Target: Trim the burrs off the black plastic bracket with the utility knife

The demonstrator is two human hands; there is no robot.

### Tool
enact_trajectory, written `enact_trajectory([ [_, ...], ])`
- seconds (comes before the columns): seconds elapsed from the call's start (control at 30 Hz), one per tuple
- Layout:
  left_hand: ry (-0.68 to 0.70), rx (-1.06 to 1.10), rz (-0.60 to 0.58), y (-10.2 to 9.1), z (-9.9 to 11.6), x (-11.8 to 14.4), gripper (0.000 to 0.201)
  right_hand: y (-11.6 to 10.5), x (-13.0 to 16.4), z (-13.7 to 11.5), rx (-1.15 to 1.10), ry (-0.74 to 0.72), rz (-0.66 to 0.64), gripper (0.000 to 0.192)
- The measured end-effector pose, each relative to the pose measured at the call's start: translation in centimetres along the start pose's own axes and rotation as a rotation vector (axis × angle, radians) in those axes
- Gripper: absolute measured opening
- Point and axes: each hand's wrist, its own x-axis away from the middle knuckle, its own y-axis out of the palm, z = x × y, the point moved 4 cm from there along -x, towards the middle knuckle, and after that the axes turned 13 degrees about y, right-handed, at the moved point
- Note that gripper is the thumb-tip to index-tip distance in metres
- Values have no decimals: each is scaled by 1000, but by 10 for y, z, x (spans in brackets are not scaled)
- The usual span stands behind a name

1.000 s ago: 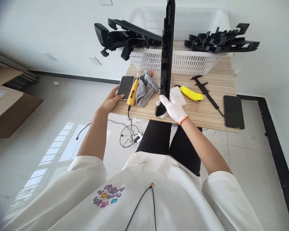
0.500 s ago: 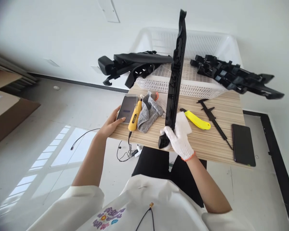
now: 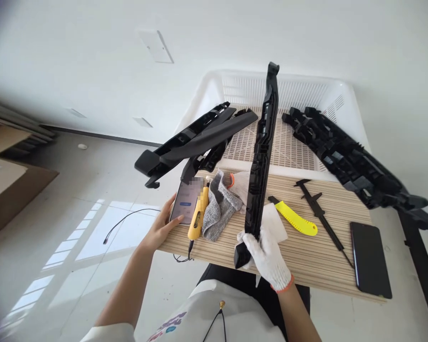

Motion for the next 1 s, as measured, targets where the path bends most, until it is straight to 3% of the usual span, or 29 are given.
enact_trajectory([
  [0.2, -32, 46, 11, -1, -5, -1, 97, 2, -7, -2, -6, 33, -27, 33],
  [0.33, -36, 19, 44, -1, -6, -1, 99, 1, -5, -3, 50, -40, 17, 32],
  [0.47, -26, -5, 61, -2, -4, -1, 99, -4, 1, -5, 254, -153, 120, 33],
  [0.67, -35, -50, 88, -1, 4, -1, 97, -6, 4, 7, 385, -226, 120, 35],
  [0.87, -132, -107, 116, 1, 11, 3, 103, -4, 7, 12, 474, -273, 146, 34],
  [1.0, -249, -71, 149, 3, 15, 4, 106, -2, 13, -2, 479, -280, 130, 31],
])
